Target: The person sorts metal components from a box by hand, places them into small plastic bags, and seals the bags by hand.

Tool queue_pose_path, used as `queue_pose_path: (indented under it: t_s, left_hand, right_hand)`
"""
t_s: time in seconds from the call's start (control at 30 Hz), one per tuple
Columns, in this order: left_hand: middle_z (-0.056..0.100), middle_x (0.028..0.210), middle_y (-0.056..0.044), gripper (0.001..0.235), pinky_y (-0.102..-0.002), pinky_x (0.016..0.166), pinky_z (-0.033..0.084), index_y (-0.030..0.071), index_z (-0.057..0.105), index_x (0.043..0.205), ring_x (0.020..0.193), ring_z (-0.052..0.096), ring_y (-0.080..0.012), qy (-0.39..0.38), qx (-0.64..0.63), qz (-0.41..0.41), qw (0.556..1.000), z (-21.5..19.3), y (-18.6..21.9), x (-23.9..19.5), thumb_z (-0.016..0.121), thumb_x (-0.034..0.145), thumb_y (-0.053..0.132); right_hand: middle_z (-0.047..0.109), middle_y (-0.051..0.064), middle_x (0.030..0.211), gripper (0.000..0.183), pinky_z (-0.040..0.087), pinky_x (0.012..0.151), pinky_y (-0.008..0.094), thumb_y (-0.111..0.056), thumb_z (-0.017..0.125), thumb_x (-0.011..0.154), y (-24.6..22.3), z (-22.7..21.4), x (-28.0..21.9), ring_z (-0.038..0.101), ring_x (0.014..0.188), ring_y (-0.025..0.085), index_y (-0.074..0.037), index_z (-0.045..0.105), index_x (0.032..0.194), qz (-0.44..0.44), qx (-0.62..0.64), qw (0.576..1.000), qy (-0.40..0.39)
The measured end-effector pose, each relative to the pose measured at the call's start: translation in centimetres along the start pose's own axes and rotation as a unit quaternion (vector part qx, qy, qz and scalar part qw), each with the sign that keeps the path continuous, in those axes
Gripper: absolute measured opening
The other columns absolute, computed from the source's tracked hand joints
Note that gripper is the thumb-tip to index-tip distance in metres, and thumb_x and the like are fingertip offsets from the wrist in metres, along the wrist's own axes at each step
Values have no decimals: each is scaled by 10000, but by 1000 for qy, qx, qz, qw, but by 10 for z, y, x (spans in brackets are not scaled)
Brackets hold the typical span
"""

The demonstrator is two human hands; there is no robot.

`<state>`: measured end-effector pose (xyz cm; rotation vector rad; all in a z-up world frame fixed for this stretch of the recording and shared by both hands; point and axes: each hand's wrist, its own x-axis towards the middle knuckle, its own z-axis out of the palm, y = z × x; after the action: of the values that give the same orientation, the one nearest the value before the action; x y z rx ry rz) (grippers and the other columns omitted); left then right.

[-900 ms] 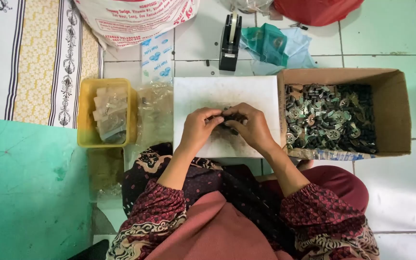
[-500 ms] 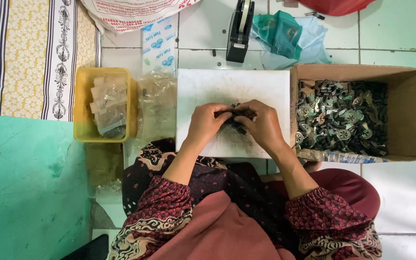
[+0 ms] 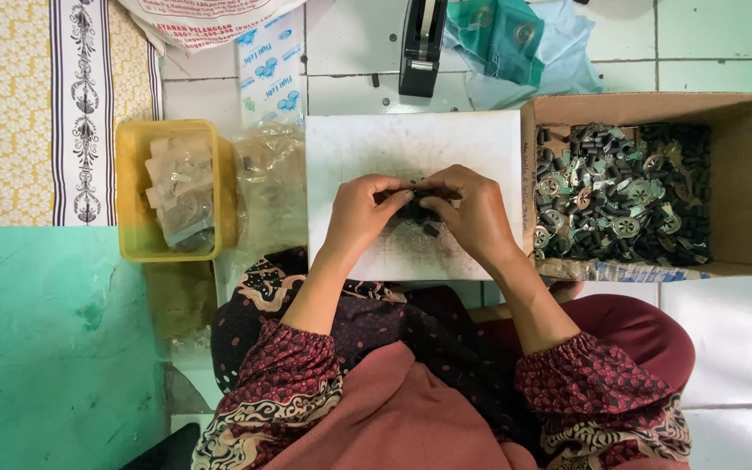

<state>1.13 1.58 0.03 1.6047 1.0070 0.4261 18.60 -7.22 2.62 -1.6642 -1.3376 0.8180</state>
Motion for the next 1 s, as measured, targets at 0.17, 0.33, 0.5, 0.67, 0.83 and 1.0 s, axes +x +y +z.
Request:
queue_pose_path:
  t_s: [0.17,0.33,0.5,0.67,0.83,1.0]
  left_hand:
    - [755,1013,-183,247,-390,702,630,29,752,1142,901,736,-268,4,5,3,1000,1,-2,0,732,977,212]
    - [742,967,-158,231,-396,700,615,43,759,1122,866,716,-246,0,6,7,1000,-2,4,-1,731,970,215]
    - [730,950,-141,206,-381,689,606,46,751,1113,839,694,-207,7,10,36,999,-5,15,-4,707,987,203]
    - [713,914,-84,174,-350,695,611,96,765,1068,824,672,-189,23,58,75,995,-6,15,-2,744,960,230]
    - [714,871,-80,142,-333,684,604,116,769,1016,843,656,-220,41,118,141,982,-7,14,-2,766,953,244]
    - [732,843,-73,116,-325,667,610,126,778,979,829,647,-212,53,140,165,975,-6,15,-2,777,943,236]
  right_hand:
    - [715,155,933,200,627,765,406,63,774,882,3,1,-1,752,875,334,0,763,1071,-1,4,1000,2]
    - [723,161,919,176,619,765,401,55,766,897,5,2,-1,750,875,338,-3,772,1063,-3,5,1000,9]
    - [728,127,937,170,621,762,374,41,786,893,0,-3,0,746,884,308,-29,780,1048,-40,-32,998,22]
    - [720,121,940,148,621,735,373,56,779,891,-17,-7,-1,732,879,314,-22,784,1016,-99,-136,985,33]
    - [709,124,932,150,614,744,363,66,780,884,-22,-7,-3,716,887,311,-16,786,1009,-139,-189,971,49]
    - [715,127,927,128,602,761,358,56,797,878,-27,-9,-5,709,890,304,-16,790,983,-145,-218,964,46]
